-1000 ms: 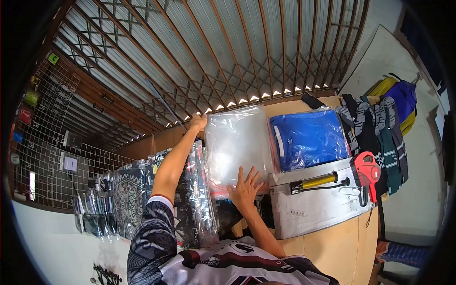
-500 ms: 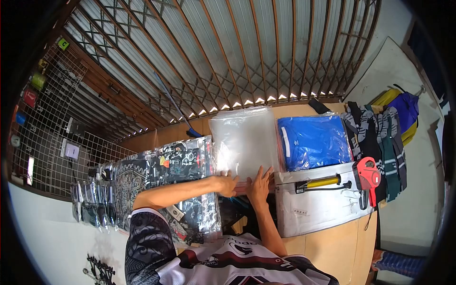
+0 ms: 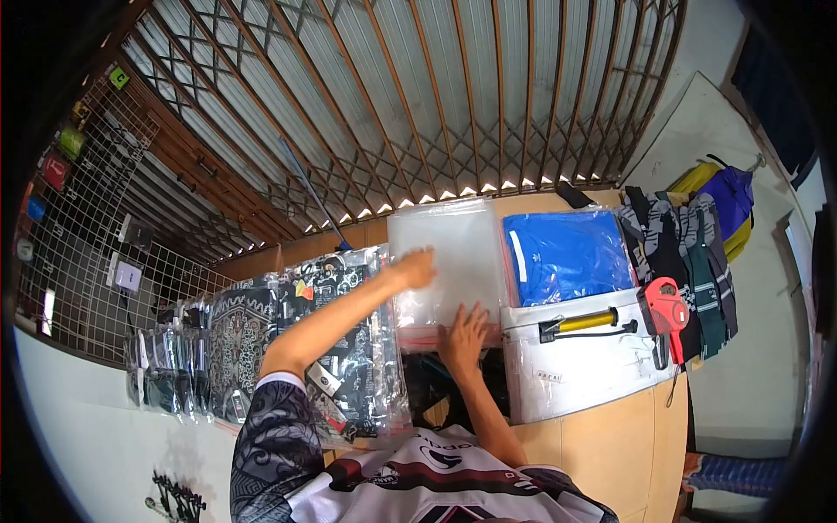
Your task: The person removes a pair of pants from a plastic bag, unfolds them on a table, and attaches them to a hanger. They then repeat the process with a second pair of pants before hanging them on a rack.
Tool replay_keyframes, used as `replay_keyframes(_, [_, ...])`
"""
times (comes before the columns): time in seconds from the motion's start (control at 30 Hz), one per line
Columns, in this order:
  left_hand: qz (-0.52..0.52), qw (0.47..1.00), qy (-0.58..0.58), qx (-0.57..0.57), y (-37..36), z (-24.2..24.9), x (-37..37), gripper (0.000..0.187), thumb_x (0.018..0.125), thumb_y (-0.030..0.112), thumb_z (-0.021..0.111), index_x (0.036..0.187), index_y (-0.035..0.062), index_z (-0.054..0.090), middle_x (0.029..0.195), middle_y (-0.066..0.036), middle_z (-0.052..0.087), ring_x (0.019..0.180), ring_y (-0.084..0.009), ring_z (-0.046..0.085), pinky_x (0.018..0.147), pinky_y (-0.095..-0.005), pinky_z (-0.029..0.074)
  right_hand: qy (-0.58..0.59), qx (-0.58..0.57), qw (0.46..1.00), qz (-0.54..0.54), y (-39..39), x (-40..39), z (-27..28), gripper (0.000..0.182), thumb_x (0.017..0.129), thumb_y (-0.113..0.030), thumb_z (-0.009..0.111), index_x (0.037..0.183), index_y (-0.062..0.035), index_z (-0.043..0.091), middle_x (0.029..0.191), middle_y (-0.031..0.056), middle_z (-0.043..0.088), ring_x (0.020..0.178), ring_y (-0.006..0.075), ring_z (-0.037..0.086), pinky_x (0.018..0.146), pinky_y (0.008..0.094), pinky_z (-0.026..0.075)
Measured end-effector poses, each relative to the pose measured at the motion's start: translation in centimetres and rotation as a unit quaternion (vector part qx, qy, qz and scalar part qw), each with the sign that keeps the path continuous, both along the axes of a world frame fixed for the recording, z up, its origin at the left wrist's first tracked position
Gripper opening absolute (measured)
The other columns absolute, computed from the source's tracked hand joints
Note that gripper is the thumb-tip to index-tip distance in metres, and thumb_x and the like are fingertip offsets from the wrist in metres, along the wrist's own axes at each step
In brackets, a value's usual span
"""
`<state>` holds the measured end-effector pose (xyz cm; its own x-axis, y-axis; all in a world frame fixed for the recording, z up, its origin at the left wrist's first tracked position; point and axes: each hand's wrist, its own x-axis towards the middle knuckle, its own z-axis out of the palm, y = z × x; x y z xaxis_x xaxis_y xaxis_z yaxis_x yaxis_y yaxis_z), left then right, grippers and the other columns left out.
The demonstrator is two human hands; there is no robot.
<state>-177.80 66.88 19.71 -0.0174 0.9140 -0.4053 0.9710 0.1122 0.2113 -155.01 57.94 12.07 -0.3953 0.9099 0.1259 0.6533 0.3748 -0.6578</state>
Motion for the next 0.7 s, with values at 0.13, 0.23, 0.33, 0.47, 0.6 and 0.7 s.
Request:
replay_keyframes(0.13, [0.122, 0.989, 0.082, 0.009, 5.7, -0.9, -7.2, 0.056, 0.092, 0.031, 0.065, 0.136, -0.0031, 0.057, 0.129, -0.030, 0.062, 0.122, -0.0439, 0.060, 0.106, -0.0484, 0.048, -0.016, 0.035, 0.999, 0.035, -1.9, -2.9, 2.2, 0.074, 0.086, -0.032, 0.072, 0.147, 0.0002, 0.045, 0.156, 0.0381, 0.028, 0.145, 0.0581, 0.024, 0.111, 0.0756, 0.023])
replay_keyframes(0.23, [0.100, 0.972, 0.103, -0.187, 9.3, -9.5, -16.3, 0.052, 0.091, 0.032, 0.066, 0.132, 0.0002, 0.064, 0.132, -0.029, 0.062, 0.120, -0.0410, 0.063, 0.103, -0.0466, 0.048, 0.014, 0.006, 0.988, 0.153, -2.1, -4.1, 3.0, 0.064, 0.092, -0.030, 0.066, 0.149, -0.0085, 0.047, 0.158, 0.0320, 0.031, 0.146, 0.0585, 0.022, 0.110, 0.0783, 0.021])
replay_keyframes(0.33, [0.143, 0.977, 0.061, -0.149, 7.3, -7.6, -16.4, 0.049, 0.089, 0.030, 0.069, 0.125, -0.0034, 0.067, 0.130, -0.028, 0.064, 0.116, -0.0372, 0.065, 0.098, -0.0447, 0.051, -0.044, 0.038, 0.949, 0.309, -1.9, -5.2, -0.1, 0.058, 0.095, -0.023, 0.059, 0.150, -0.0128, 0.046, 0.160, 0.0255, 0.032, 0.146, 0.0576, 0.024, 0.110, 0.0792, 0.021])
replay_keyframes(0.47, [0.287, 0.953, -0.001, -0.097, 6.6, -5.1, -14.5, 0.043, 0.085, 0.023, 0.074, 0.115, -0.0086, 0.071, 0.119, -0.024, 0.070, 0.100, -0.0299, 0.070, 0.083, -0.0433, 0.056, -0.018, 0.027, 0.936, 0.350, -2.3, -5.1, -1.5, 0.048, 0.091, -0.017, 0.057, 0.139, -0.0095, 0.055, 0.161, 0.0189, 0.034, 0.145, 0.0559, 0.028, 0.101, 0.0894, 0.017])
replay_keyframes(0.6, [0.357, 0.930, -0.060, -0.070, 7.5, -6.7, -16.0, 0.029, 0.086, 0.018, 0.074, 0.100, -0.0073, 0.072, 0.100, -0.018, 0.072, 0.072, -0.0234, 0.068, 0.053, -0.0391, 0.053, -0.054, 0.019, 0.921, 0.385, -1.9, -4.1, -1.0, 0.049, 0.091, -0.021, 0.058, 0.140, -0.0154, 0.057, 0.163, 0.0121, 0.033, 0.147, 0.0545, 0.025, 0.094, 0.0950, 0.010])
replay_keyframes(0.7, [0.373, 0.923, -0.091, 0.022, 7.3, -6.2, -14.9, 0.027, 0.085, 0.017, 0.074, 0.098, -0.0068, 0.072, 0.096, -0.017, 0.072, 0.071, -0.0227, 0.066, 0.048, -0.0374, 0.051, -0.081, 0.016, 0.914, 0.398, -2.0, -3.2, -0.9, 0.048, 0.092, -0.022, 0.058, 0.140, -0.0203, 0.058, 0.163, 0.0080, 0.035, 0.148, 0.0525, 0.026, 0.092, 0.0960, 0.009])
